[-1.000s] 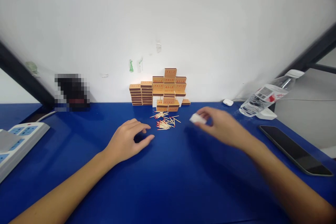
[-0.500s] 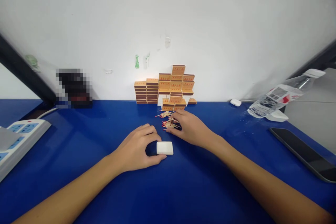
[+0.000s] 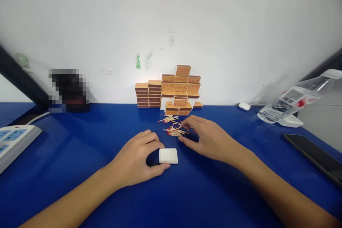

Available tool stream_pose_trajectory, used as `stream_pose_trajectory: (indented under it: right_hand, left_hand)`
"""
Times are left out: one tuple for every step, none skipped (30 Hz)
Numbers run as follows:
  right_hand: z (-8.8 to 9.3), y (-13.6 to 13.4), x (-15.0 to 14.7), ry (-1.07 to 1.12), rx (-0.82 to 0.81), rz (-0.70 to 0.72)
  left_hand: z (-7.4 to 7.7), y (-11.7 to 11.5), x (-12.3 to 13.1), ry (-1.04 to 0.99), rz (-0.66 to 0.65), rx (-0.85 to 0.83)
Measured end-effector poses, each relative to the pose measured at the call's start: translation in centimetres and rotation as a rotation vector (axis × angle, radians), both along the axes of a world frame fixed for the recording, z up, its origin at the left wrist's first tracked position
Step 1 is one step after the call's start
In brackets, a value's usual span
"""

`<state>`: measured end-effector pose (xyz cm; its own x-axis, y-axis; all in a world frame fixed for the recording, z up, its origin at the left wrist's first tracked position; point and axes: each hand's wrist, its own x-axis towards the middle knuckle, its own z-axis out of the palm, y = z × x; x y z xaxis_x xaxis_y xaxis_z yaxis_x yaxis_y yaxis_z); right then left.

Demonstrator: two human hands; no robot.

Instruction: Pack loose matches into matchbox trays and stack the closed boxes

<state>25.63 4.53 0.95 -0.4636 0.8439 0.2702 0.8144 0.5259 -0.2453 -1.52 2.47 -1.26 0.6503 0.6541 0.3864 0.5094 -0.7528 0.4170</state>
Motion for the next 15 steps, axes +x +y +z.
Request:
stream_pose_trajectory:
  right_hand:
    - [-0.1, 0.0, -0.1, 0.014, 0.011, -0.032]
    - [-0.2, 0.0, -0.2, 0.031, 0.026, -0.066]
    - [-0.3, 0.1, -0.5, 0.042, 0.041, -0.098]
    - [-0.5, 0.3, -0.8, 0.044, 0.05, -0.124]
    - [-0.7, 0.5, -1.1, 0.038, 0.056, -0.145]
    - [-0.9, 0.7, -1.4, 0.027, 0.058, -0.157]
    - [-1.0, 0.9, -1.7, 0.016, 0.056, -0.151]
    - [-1.2, 1.0, -1.9, 0.009, 0.048, -0.131]
    - [-1.2, 1.2, -2.0, 0.01, 0.036, -0.097]
    - [-1.3, 1.3, -2.1, 0.018, 0.023, -0.057]
    - [-1.2, 1.4, -2.1, 0.024, 0.006, -0.016]
    - [-1.2, 1.5, -2.2, 0.024, -0.012, 0.019]
    - [-1.1, 1.5, -2.2, 0.015, -0.026, 0.04]
    - [-1.1, 1.5, -2.1, -0.004, -0.036, 0.049]
    - [-1.0, 1.4, -2.1, -0.03, -0.04, 0.05]
  left_hand:
    - [0.0, 0.0, 0.0, -0.007, -0.004, 0.004]
    - [0.0, 0.0, 0.1, -0.012, -0.008, 0.009]
    - [0.0, -0.1, 0.1, -0.014, -0.013, 0.013]
    - [0.1, -0.1, 0.2, -0.012, -0.015, 0.015]
    - [0.1, 0.0, 0.2, -0.009, -0.014, 0.017]
    - [0.1, 0.0, 0.2, -0.007, -0.011, 0.019]
    - [0.1, 0.0, 0.2, -0.006, -0.007, 0.019]
    - [0.1, 0.0, 0.2, -0.007, -0.004, 0.019]
    - [0.1, 0.1, 0.2, -0.008, -0.004, 0.018]
    - [0.0, 0.1, 0.1, -0.008, -0.006, 0.017]
    - [0.0, 0.2, 0.1, -0.006, -0.008, 0.022]
    - [-0.1, 0.2, 0.0, -0.003, -0.01, 0.032]
    - [-0.1, 0.3, 0.0, -0.002, -0.007, 0.044]
    - [-0.1, 0.3, -0.1, -0.003, -0.004, 0.056]
    - [-0.1, 0.4, -0.1, -0.005, -0.001, 0.065]
